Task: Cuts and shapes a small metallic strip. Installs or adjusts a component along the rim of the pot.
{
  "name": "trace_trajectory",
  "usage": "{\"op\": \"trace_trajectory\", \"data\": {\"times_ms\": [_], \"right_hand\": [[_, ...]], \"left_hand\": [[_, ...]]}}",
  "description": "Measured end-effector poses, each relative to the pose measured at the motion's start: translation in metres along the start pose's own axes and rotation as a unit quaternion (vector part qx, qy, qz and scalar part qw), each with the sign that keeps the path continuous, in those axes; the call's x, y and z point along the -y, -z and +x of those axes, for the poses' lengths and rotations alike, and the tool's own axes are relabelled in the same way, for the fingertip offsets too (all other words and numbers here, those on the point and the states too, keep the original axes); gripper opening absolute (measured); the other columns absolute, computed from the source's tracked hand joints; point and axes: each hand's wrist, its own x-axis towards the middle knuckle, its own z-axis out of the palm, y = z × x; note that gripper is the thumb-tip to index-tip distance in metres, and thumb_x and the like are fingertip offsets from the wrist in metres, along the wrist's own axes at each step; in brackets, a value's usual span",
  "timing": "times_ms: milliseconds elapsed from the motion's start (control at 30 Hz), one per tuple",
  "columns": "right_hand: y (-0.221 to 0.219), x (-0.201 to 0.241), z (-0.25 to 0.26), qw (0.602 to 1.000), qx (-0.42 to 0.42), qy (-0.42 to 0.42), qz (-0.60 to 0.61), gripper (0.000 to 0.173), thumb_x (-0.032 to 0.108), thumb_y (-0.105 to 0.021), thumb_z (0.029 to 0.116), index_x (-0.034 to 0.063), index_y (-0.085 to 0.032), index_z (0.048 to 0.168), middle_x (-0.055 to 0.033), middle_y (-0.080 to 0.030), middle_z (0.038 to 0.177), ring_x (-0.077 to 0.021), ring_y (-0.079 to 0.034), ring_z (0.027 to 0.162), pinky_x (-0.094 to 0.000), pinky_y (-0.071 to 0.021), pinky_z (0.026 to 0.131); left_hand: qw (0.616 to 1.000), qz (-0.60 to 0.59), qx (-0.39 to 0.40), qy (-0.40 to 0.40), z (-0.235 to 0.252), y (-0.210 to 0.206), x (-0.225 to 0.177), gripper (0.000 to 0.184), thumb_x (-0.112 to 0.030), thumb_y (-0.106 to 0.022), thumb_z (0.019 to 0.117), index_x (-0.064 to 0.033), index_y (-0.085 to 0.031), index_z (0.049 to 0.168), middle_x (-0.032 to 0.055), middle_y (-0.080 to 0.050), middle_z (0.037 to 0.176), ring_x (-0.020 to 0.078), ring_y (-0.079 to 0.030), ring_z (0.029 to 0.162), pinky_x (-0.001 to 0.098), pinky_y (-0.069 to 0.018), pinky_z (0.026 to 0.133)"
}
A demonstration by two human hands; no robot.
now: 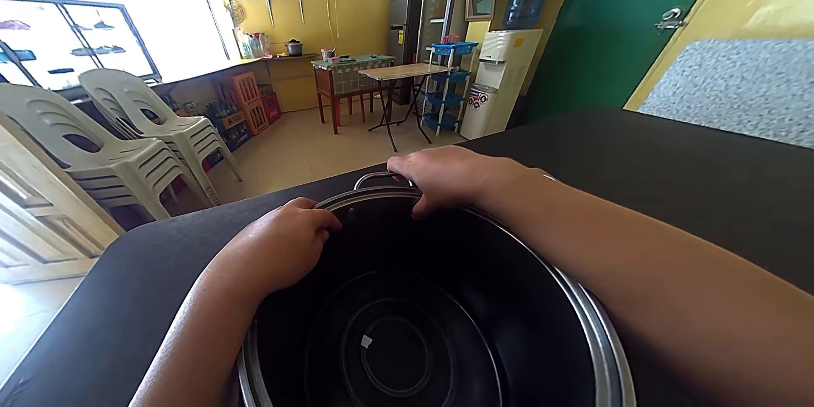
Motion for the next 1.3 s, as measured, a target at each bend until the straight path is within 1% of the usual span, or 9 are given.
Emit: {"op": "trace_trajectory", "data": {"times_ms": [100,233,333,533,767,933,1100,1200,1300], "right_hand": [[-0.005,-0.002,0.002,0.997,-0.055,0.027,-0.050,0.061,0.042,-0.088,0.0776,0.0085,-0.063,0.122,-0.0102,-0.066,0.112,-0.0287,-0.066,0.102,-0.0505,-0.0536,0.080],[-0.021,-0.002,0.011,0.968,-0.207,0.115,-0.089,0.068,0.063,-0.077,0.0787,0.0005,-0.069,0.106,-0.0171,-0.068,0.106,-0.0350,-0.066,0.101,-0.0563,-0.0475,0.084],[-0.030,0.016,0.021,0.945,-0.272,0.173,-0.064,0.069,0.064,-0.070,0.0846,-0.0001,-0.069,0.111,-0.0177,-0.069,0.109,-0.0356,-0.067,0.104,-0.0553,-0.0496,0.086],[-0.043,0.040,0.029,0.966,-0.222,0.129,-0.018,0.061,0.057,-0.064,0.0945,0.0013,-0.065,0.119,-0.0189,-0.065,0.110,-0.0373,-0.065,0.104,-0.0532,-0.0503,0.083],[-0.047,0.035,0.031,0.959,-0.234,0.157,-0.022,0.047,0.053,-0.057,0.0997,0.0070,-0.066,0.108,-0.0135,-0.060,0.098,-0.0342,-0.063,0.094,-0.0492,-0.0490,0.074],[-0.050,0.032,0.033,0.950,-0.256,0.174,-0.033,0.046,0.050,-0.052,0.1027,0.0061,-0.065,0.105,-0.0134,-0.060,0.096,-0.0340,-0.063,0.091,-0.0482,-0.0496,0.073],[-0.051,0.028,0.035,0.945,-0.267,0.187,-0.017,0.050,0.044,-0.037,0.1087,0.0044,-0.068,0.108,-0.0141,-0.062,0.096,-0.0337,-0.064,0.093,-0.0483,-0.0513,0.077],[-0.049,0.028,0.032,0.952,-0.242,0.185,-0.023,0.055,0.055,-0.051,0.1014,0.0045,-0.066,0.117,-0.0150,-0.062,0.103,-0.0346,-0.063,0.099,-0.0496,-0.0501,0.080],[-0.048,0.030,0.032,0.955,-0.231,0.181,-0.042,0.049,0.048,-0.057,0.1009,0.0038,-0.065,0.120,-0.0171,-0.062,0.106,-0.0370,-0.063,0.101,-0.0509,-0.0510,0.081]], "left_hand": [[1.000,-0.001,-0.001,-0.002,0.000,0.000,-0.001,0.028,-0.015,-0.052,0.1079,-0.0205,-0.072,0.127,0.0092,-0.061,0.139,0.0244,-0.061,0.124,0.0462,-0.0508,0.100],[1.000,-0.001,-0.003,-0.005,0.000,0.000,0.000,0.027,-0.016,-0.052,0.1079,-0.0204,-0.072,0.126,0.0096,-0.062,0.138,0.0249,-0.061,0.124,0.0461,-0.0513,0.100],[1.000,-0.002,-0.002,-0.002,0.000,0.000,0.000,0.027,-0.017,-0.052,0.1081,-0.0207,-0.072,0.127,0.0092,-0.061,0.139,0.0242,-0.061,0.123,0.0454,-0.0513,0.100],[1.000,-0.002,-0.002,-0.002,-0.001,-0.001,0.000,0.027,-0.017,-0.052,0.1079,-0.0210,-0.072,0.125,0.0093,-0.061,0.138,0.0242,-0.061,0.124,0.0455,-0.0513,0.100],[1.000,-0.011,0.004,0.002,-0.002,0.000,-0.002,0.029,-0.015,-0.050,0.1083,-0.0197,-0.072,0.126,0.0107,-0.060,0.142,0.0267,-0.059,0.127,0.0476,-0.0499,0.101],[1.000,-0.009,0.002,-0.002,-0.002,0.000,-0.002,0.029,-0.015,-0.050,0.1085,-0.0205,-0.071,0.128,0.0106,-0.059,0.142,0.0264,-0.059,0.129,0.0473,-0.0496,0.102],[1.000,-0.014,0.006,0.001,-0.001,0.000,-0.001,0.029,-0.015,-0.050,0.1087,-0.0208,-0.071,0.128,0.0102,-0.059,0.143,0.0262,-0.058,0.129,0.0473,-0.0493,0.102],[1.000,-0.010,0.006,0.000,-0.001,0.000,-0.001,0.029,-0.016,-0.049,0.1088,-0.0206,-0.071,0.128,0.0108,-0.059,0.144,0.0267,-0.057,0.131,0.0477,-0.0486,0.104],[1.000,-0.010,0.009,0.001,-0.002,0.001,-0.002,0.030,-0.015,-0.049,0.1087,-0.0201,-0.071,0.129,0.0112,-0.059,0.143,0.0270,-0.058,0.130,0.0475,-0.0487,0.103]]}}
